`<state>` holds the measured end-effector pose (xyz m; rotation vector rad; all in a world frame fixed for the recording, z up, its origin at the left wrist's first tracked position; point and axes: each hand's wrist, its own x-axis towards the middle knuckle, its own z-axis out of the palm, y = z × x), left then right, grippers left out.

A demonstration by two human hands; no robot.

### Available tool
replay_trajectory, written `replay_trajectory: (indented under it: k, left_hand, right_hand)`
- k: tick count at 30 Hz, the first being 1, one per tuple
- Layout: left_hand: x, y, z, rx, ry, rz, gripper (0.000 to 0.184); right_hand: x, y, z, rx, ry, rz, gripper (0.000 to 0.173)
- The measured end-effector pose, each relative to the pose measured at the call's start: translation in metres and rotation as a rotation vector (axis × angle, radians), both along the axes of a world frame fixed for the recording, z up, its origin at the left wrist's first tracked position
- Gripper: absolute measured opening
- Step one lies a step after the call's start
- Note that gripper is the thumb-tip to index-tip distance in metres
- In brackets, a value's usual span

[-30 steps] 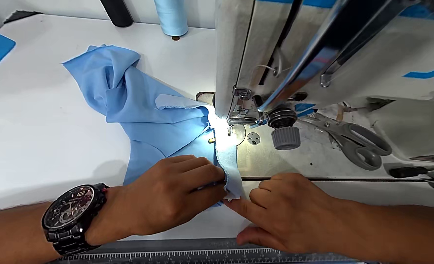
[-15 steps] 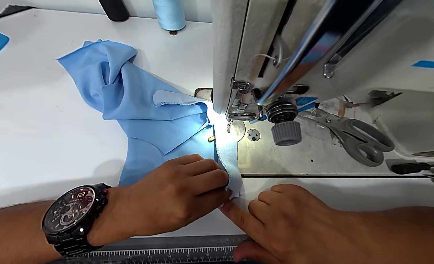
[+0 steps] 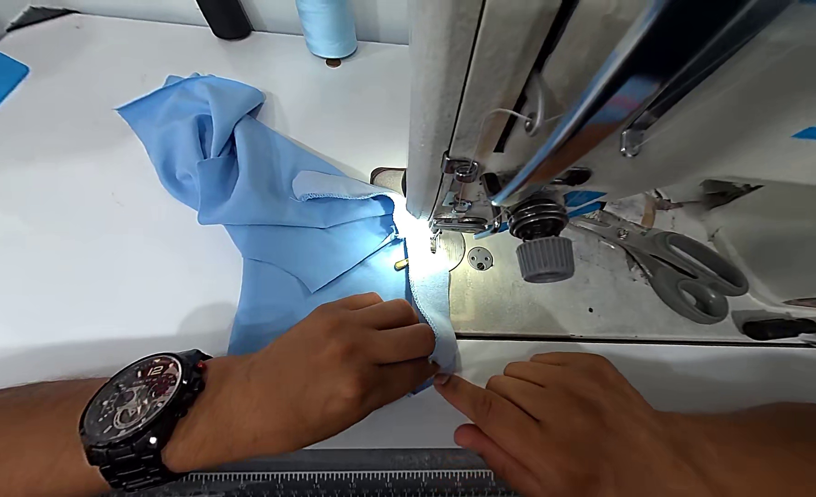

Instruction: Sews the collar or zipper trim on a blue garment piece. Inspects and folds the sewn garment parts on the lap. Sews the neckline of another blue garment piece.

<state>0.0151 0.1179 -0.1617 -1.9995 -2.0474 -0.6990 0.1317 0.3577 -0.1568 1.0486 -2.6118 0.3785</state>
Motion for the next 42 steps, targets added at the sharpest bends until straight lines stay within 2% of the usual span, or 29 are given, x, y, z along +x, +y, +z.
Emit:
replay_trajectory:
  k: [5, 11, 21, 24, 27, 28, 31, 37, 42]
  left_hand:
    - [-0.001, 0.0, -0.001, -0.005, -0.005, -0.011, 0.022]
    - [-0.002, -0.001, -0.003, -0.008, -0.003, -0.009, 0.02]
    - [-0.01, -0.009, -0.006, 0.007, -0.095, -0.052, 0.023]
    - [-0.012, -0.007, -0.004, 0.104, -0.077, 0.115, 0.013]
    - [-0.021, 0.003, 0.0, 0.07, 0.034, 0.254, 0.033]
    - [-0.025, 0.005, 0.001, 0.037, 0.067, 0.259, 0.033]
    - [-0.036, 0.005, 0.003, 0.039, 0.105, 0.206, 0.027]
    - [-0.056, -0.005, 0.005, 0.089, -0.06, 0.08, 0.028]
    - [-0.05, -0.002, 0.001, 0.053, 0.014, 0.026, 0.026]
  right_hand:
    - [0.002, 0.002, -0.002, 0.029, -0.001, -0.058, 0.043]
    - [0.006, 0.001, -0.001, 0.16, 0.004, -0.082, 0.045]
    - [-0.001, 0.009, 0.004, 0.171, -0.088, 0.014, 0.044]
    - [0.0, 0.009, 0.006, 0.169, -0.114, 0.026, 0.042]
    - [-0.001, 0.009, 0.008, 0.172, -0.115, 0.024, 0.041]
    - [-0.001, 0.008, 0.008, 0.177, -0.115, 0.022, 0.041]
    - [0.0, 0.008, 0.009, 0.196, -0.123, 0.02, 0.042]
    - [-0.003, 0.009, 0.007, 0.172, -0.082, 0.012, 0.038]
    - [-0.007, 0.009, 0.002, 0.104, -0.047, -0.024, 0.034]
